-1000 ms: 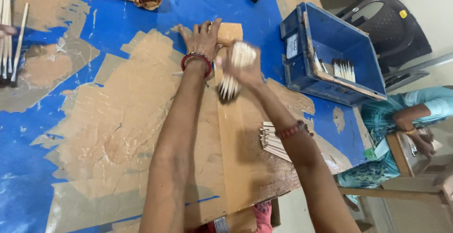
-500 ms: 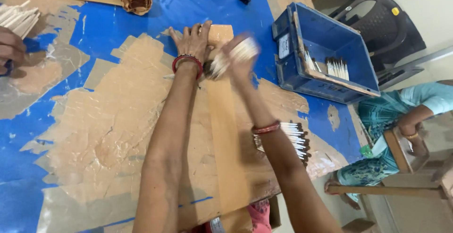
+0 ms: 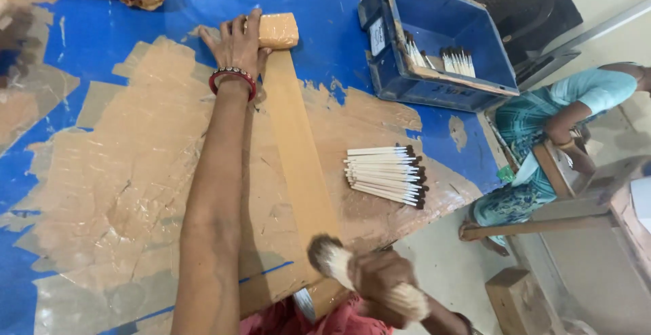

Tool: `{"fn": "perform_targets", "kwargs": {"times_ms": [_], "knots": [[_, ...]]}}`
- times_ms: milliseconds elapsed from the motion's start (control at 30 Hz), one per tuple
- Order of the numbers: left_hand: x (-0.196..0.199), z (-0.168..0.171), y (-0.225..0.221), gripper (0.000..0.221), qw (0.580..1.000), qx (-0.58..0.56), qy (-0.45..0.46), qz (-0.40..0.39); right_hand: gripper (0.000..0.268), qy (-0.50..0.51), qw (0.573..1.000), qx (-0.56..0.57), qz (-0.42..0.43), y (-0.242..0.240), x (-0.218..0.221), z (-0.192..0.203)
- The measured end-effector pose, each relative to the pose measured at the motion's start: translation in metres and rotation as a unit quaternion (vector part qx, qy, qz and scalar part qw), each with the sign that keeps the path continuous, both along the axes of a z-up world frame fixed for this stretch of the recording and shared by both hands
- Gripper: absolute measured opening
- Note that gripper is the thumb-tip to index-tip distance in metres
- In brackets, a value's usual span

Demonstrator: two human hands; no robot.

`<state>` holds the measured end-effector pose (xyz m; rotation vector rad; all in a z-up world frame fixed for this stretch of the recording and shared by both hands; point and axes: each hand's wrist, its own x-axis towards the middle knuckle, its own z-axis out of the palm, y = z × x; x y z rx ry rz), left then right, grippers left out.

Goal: Wrapping small bundles of paintbrushes in brown paper and securing them with adhesive tape.

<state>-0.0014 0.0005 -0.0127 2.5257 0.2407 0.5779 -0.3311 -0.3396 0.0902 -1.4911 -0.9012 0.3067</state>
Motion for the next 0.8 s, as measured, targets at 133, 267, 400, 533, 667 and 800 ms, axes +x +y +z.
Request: {"fn": "perform_targets", "kwargs": {"times_ms": [133, 267, 400, 533, 667, 800], "knots": [[0.006, -0.011, -0.001, 0.082, 0.999, 0.011, -0.044, 0.002, 0.03, -0.073, 0.993, 0.08, -0.053, -0.02, -0.026, 0.016], [0.002, -0.009, 0.001, 0.081, 0.998, 0.003, -0.062, 0.003, 0.033, -0.059, 0.973, 0.182, -0.133, 0.008, -0.004, -0.059], [-0.008, 0.012, 0.001, 0.082, 0.999, -0.008, -0.039, -0.008, 0.025, -0.063, 0.987, 0.128, -0.076, 0.031, 0.019, -0.025], [0.004, -0.004, -0.002, 0.081, 1.0, -0.013, -0.026, -0.004, 0.011, -0.041, 0.982, 0.169, -0.073, 0.006, 0.086, -0.115], [0.001, -0.006, -0.001, 0.077, 0.999, 0.001, -0.041, -0.006, 0.02, -0.026, 0.989, -0.006, -0.147, 0.037, 0.12, -0.105], [-0.007, 0.017, -0.001, 0.076, 1.0, -0.017, -0.004, -0.006, 0.021, -0.105, 0.954, -0.156, -0.234, 0.079, 0.211, -0.095]]}}
